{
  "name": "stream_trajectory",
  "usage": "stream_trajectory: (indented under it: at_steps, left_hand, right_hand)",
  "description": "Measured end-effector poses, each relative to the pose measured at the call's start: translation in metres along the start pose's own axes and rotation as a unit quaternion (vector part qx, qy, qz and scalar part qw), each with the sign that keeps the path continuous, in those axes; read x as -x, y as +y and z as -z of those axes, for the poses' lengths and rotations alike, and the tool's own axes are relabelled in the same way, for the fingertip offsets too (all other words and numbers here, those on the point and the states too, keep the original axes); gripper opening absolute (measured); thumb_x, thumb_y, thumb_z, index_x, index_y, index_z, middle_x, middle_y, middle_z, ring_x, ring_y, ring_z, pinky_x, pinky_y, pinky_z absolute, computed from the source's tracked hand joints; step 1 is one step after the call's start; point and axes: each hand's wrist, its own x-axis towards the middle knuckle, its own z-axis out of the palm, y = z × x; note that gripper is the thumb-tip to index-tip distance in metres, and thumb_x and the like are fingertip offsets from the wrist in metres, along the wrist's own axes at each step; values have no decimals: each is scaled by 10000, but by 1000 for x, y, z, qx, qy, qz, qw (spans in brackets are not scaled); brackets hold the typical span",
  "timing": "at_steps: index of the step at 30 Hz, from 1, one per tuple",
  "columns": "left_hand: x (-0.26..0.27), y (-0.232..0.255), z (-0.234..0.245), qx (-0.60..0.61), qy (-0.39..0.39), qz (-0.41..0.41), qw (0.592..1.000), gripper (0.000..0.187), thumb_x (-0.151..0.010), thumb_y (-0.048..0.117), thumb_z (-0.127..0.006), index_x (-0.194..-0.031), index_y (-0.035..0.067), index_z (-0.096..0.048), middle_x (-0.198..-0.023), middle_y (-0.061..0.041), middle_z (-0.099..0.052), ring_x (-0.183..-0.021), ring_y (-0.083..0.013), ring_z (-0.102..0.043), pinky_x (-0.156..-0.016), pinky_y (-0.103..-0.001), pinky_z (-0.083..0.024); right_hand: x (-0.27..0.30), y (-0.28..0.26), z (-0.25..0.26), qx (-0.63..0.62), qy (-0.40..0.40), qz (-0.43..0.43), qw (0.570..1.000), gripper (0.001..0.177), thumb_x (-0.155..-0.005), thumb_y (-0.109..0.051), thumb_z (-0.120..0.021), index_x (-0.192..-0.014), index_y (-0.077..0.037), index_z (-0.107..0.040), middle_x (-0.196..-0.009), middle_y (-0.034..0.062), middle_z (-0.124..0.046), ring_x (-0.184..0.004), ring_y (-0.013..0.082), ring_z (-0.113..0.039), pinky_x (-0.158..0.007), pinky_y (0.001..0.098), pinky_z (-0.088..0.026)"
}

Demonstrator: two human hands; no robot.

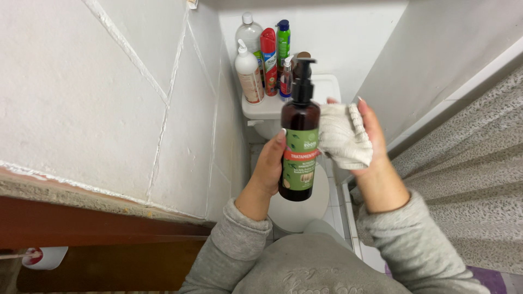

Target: The person wipes several bottles of personal care products using a white cloth, picking each one up from the top of the toilet and placing it on a nearby shelf.

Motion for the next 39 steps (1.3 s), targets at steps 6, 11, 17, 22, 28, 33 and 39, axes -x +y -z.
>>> stream_trajectory:
  at_steps: [6, 11, 17, 22, 28, 33, 39]
  left_hand:
    - [6, 12, -1, -47, 77, -3, 996, 556, -1076, 486, -464, -1294, -10, -589, -1114, -116, -725, -969, -188, -711, -864, -351, -581]
    - [7, 2, -6, -140, 94, -44, 985, 564, -1092, 459, -498, -1421, 1, -522, -1346, -177, -574, -1172, -228, -622, -996, -367, -516]
    - [13, -5, -37, -522, 156, -167, 822, 615, -1042, 487, -590, -1445, 25, -552, -1574, -215, -408, -1398, -370, -514, -1070, -433, -504]
    - [17, -8, -50, -538, 152, -129, 819, 651, -978, 526, -619, -1436, 67, -565, -1363, -186, -582, -1215, -304, -645, -990, -397, -551]
    - [13, -24, -29, -90, -20, 170, 981, 677, -1025, 531, -609, -1441, -1, -553, -1253, -126, -675, -1148, -204, -641, -984, -356, -524]
    - [3, -11, -45, -463, 86, 101, 876, 670, -911, 463, -626, -1453, 78, -544, -1068, -143, -761, -964, -230, -757, -879, -317, -553]
    - [-7, -28, -54, -773, 162, -279, 546, 772, -854, 396, -792, -1413, -3, -439, -1183, -210, -638, -1014, -368, -653, -789, -465, -477]
  right_hand:
    - [18, 46, -5, -58, 107, 33, 992, 748, -978, -635, -387, -1468, -81, -500, -1436, 125, -601, -1295, 298, -574, -1104, 499, -404]
    - [23, 23, -16, 76, 97, 100, 987, 677, -1063, -546, -359, -1509, -41, -427, -1459, 147, -544, -1348, 318, -517, -1169, 502, -362]
    - [28, 68, -24, 556, 89, 361, 743, 603, -1160, -362, -310, -1583, 42, -164, -1621, 243, -279, -1492, 348, -289, -1194, 487, -261]
    - [18, 41, -16, 396, 63, 282, 872, 683, -1083, -274, -484, -1622, 22, -188, -1427, 184, -542, -1274, 285, -546, -1109, 438, -422]
    - [20, -10, -10, 187, -134, 93, 969, 1044, -820, -302, -857, -1595, 119, -299, -1218, 192, -676, -1279, 370, -630, -1154, 485, -474]
    - [0, -15, -1, 220, -148, 105, 959, 1050, -812, -230, -904, -1614, 97, -309, -983, 108, -681, -1241, 352, -655, -1147, 445, -505]
    - [-13, 10, -4, 243, 206, 210, 924, 772, -849, -45, -780, -1512, 71, -402, -960, 40, -713, -959, 222, -666, -831, 354, -568]
